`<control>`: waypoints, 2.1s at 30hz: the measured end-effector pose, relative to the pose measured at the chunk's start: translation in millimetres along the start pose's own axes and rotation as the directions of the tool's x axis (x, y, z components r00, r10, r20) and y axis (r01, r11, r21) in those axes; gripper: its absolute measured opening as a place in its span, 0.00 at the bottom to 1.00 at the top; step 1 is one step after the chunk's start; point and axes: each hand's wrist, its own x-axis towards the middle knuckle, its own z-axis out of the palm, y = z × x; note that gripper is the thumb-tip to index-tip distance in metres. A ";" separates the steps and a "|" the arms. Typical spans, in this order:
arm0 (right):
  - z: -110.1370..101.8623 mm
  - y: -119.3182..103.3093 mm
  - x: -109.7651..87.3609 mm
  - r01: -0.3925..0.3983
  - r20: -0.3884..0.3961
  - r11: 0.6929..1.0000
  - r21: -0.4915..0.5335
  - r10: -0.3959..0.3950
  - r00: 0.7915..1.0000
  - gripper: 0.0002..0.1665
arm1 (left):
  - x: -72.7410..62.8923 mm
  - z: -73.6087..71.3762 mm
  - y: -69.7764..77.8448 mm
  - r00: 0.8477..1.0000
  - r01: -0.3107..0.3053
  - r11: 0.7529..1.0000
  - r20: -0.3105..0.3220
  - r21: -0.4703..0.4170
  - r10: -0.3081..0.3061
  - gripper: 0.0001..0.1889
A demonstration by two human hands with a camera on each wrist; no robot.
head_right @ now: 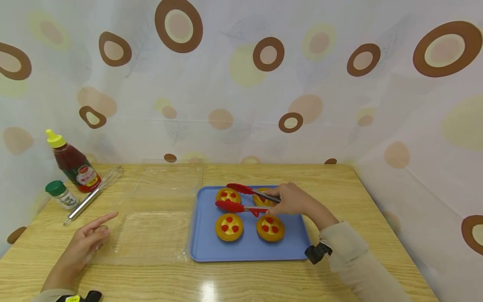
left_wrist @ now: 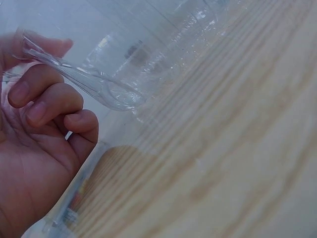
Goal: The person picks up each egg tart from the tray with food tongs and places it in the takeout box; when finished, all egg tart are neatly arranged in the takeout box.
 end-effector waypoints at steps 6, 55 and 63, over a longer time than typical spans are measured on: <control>1.7 -0.8 -0.7 0.016 -0.014 1.000 0.004 -0.016 1.000 0.36 | 0.9 0.3 0.6 1.000 -0.002 1.000 -0.010 0.008 0.002 0.29; 33.2 -104.9 39.5 0.191 -0.006 0.980 0.046 -0.191 0.982 0.35 | -2.1 -2.5 1.8 0.998 0.055 0.998 0.010 0.020 -0.055 0.30; 49.7 -121.3 63.8 0.245 0.042 0.969 -0.019 -0.244 0.969 0.34 | -0.5 -2.3 2.0 0.998 0.065 0.998 -0.010 0.025 -0.065 0.30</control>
